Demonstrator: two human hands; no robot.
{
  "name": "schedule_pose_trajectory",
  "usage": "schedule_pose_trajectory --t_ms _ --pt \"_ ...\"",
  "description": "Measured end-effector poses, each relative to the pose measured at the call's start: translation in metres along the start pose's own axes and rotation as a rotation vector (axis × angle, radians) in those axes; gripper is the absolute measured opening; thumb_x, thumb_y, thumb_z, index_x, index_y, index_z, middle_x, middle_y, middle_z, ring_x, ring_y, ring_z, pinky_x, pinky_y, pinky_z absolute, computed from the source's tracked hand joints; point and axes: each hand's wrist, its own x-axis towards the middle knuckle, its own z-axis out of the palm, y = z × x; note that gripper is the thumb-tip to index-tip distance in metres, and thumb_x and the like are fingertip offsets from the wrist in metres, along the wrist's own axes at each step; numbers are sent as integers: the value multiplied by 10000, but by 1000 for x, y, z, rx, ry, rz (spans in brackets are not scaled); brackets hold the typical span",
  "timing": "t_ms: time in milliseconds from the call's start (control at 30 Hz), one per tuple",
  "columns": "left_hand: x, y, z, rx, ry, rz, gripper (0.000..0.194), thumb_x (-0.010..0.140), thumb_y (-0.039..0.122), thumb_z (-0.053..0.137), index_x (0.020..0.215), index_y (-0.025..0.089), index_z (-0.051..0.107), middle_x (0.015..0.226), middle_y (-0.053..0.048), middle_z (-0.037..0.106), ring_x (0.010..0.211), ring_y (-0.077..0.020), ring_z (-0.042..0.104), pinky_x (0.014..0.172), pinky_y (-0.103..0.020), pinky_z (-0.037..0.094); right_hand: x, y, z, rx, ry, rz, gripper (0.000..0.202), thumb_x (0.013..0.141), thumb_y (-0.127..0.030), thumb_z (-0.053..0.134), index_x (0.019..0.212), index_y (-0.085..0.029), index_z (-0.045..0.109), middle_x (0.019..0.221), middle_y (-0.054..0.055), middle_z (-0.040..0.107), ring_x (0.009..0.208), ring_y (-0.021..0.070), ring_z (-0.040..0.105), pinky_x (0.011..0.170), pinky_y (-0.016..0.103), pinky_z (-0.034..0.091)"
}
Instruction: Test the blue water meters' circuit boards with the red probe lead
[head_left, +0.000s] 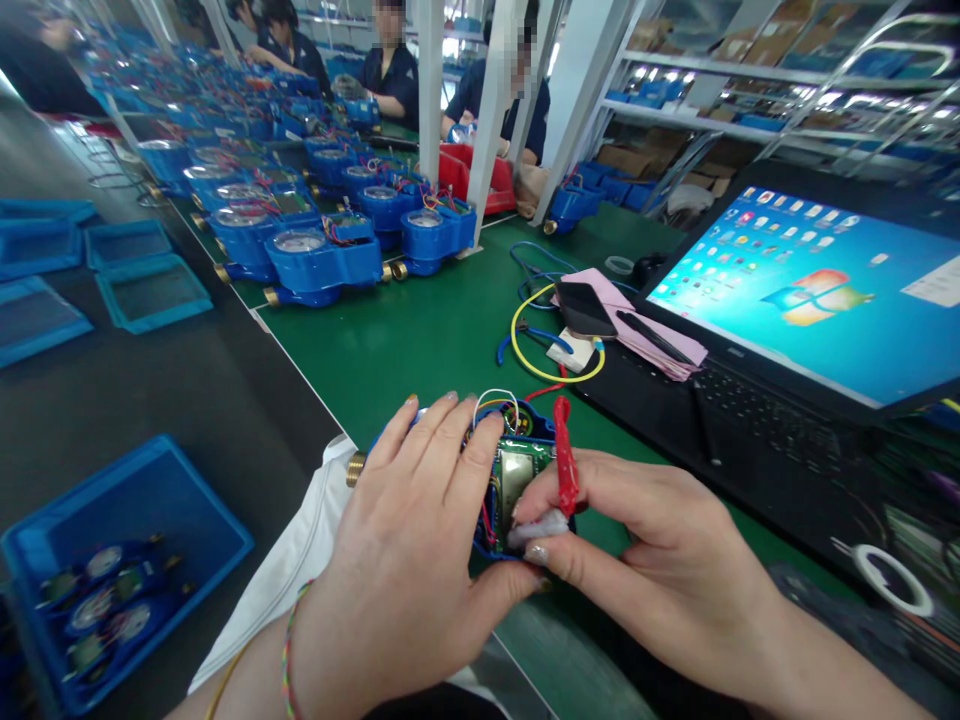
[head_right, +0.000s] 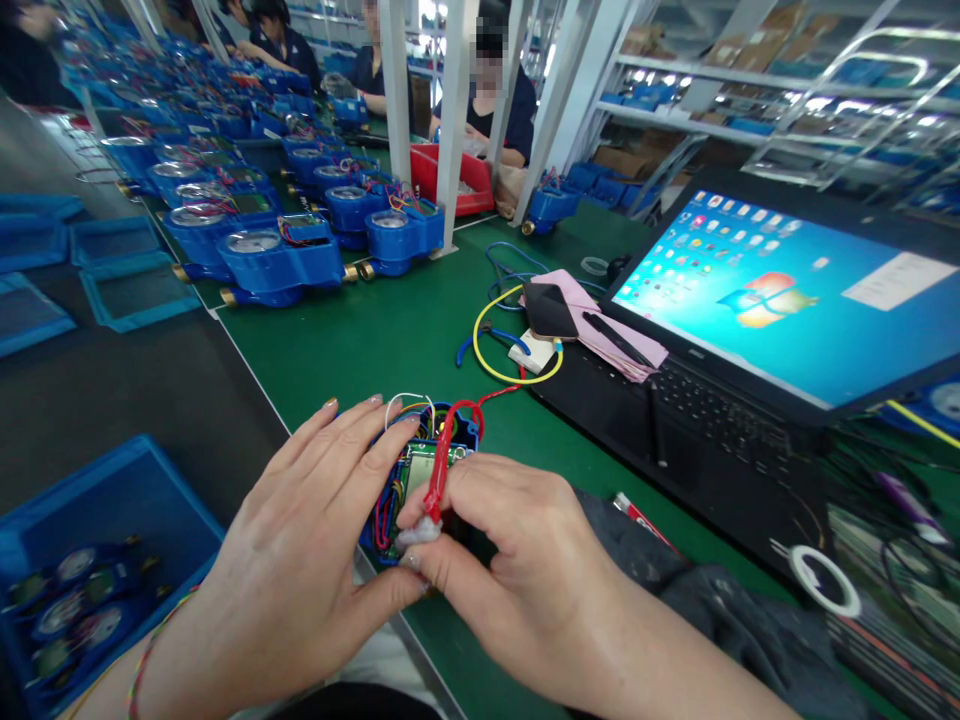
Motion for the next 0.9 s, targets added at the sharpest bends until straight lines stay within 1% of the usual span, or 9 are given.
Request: schedule_pose_trajectory --t_ms 267,433,633,800,900 --pt "-1 1 1 6 12 -8 744 745 529 590 1331 97 436 1396 -133 453 1313 -290 375 1132 -486 246 0 -1 1 -27 12 -16 112 803 -113 638 827 -219 607 752 -33 654 681 116 620 627 198 491" --pt "0 0 1 -7 9 -18 724 758 532 576 1328 107 443 1394 -117 458 1318 -273 371 1140 -469 236 1 -1 1 -33 12 -32 111 800 -86 631 841 -187 610 749 -32 642 688 94 605 632 175 463" --pt "0 0 0 -2 5 -9 697 785 529 548 1332 111 442 1400 -111 451 1324 -264 363 1142 -459 230 -2 -2 2 -101 -1 -66 63 841 -109 586 864 -167 597 742 -10 614 670 108 571 619 214 448" --pt "0 0 0 -15 11 -12 654 801 499 528 1326 115 455 1401 -95 456 1324 -246 367 1142 -442 243 -3 -4 3 -126 16 -129 97 844 -79 568 888 -164 577 762 9 617 689 128 568 625 234 458" --pt "0 1 0 -12 26 -24 631 792 481 529 1311 125 477 1392 -83 471 1309 -244 391 1130 -443 269 -2 -4 4 -117 16 -140 106 833 -63 570 871 -162 575 767 16 616 701 131 569 635 234 465"
